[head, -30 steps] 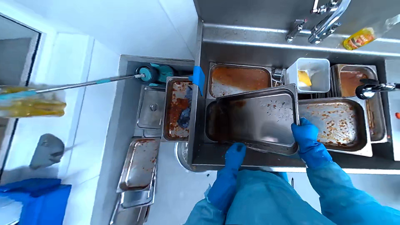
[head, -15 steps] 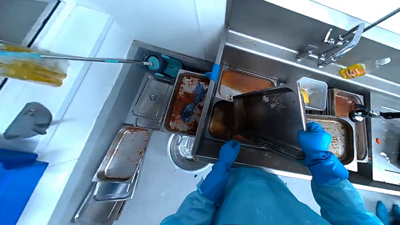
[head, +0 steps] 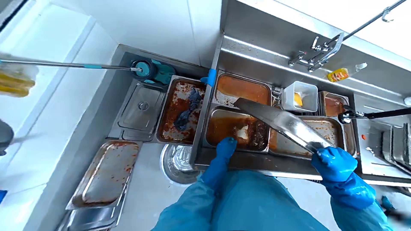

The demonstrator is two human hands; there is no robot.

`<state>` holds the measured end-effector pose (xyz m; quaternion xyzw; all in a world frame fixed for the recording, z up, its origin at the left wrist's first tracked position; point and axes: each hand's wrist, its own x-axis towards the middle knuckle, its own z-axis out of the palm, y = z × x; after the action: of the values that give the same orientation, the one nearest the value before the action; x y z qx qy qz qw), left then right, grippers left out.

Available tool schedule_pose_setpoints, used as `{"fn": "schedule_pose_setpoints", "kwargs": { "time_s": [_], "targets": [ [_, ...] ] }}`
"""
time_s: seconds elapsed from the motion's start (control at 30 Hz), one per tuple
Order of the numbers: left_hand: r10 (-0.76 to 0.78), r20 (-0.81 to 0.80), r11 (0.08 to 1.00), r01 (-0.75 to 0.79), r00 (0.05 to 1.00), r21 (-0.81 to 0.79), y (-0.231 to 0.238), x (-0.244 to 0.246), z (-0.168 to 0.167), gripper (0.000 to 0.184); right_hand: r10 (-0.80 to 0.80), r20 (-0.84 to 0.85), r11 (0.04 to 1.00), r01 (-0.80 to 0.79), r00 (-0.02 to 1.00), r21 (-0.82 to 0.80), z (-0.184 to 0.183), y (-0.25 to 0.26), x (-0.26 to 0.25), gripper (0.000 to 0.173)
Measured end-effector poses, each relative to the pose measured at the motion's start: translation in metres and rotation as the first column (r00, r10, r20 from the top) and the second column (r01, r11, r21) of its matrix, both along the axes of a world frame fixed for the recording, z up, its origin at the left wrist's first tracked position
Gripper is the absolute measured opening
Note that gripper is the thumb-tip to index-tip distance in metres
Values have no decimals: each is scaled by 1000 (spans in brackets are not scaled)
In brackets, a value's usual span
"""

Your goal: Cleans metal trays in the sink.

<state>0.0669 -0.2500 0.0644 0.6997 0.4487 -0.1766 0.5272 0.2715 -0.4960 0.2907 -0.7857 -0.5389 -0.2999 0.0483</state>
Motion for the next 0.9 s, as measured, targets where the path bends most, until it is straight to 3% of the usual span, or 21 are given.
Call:
{"fn": "schedule_pose_setpoints", "kwargs": {
  "time_s": [0.1,0.2,0.27,0.33,0.4,0.43,0.53,0.6,0.7,0.83,0.9],
  "targets": [
    [114,76,992,-109,991,-65,10,26,-48,58,-34,-172,992,54,985,111,23,-10,19,25],
    [121,262,989,-95,957,-109,15,58,-88,71,-88,-480,946,224,873,235,54,-28,49,22],
    [161,390,969,-69,907,-239,26,81,-78,70,-129,-718,878,415,684,238,73,-39,65,21],
    [291,451,886,-60,844,-460,36,93,-60,52,-52,-878,804,542,475,246,79,-53,82,30],
    [377,452,777,-10,809,-629,46,97,-39,43,-3,-924,753,609,383,250,68,-70,103,35],
    [399,441,771,-34,804,-636,50,95,-29,43,3,-937,729,641,350,242,57,-78,114,33],
    [371,373,861,-165,850,-480,63,61,3,54,28,-978,674,719,205,170,15,-96,130,17],
    [363,266,904,-268,893,-333,66,32,45,52,-15,-995,730,681,101,58,-12,-114,136,6],
    [377,150,919,-349,914,-185,65,-13,99,61,-29,-999,827,562,-24,-37,-47,-176,170,28],
    [422,101,906,-415,901,-81,41,-53,158,68,96,-990,591,794,104,141,-72,-255,266,43],
    [469,52,883,-469,882,4,21,-62,169,76,296,-955,612,762,27,211,-80,-251,343,57]
  ]
}}
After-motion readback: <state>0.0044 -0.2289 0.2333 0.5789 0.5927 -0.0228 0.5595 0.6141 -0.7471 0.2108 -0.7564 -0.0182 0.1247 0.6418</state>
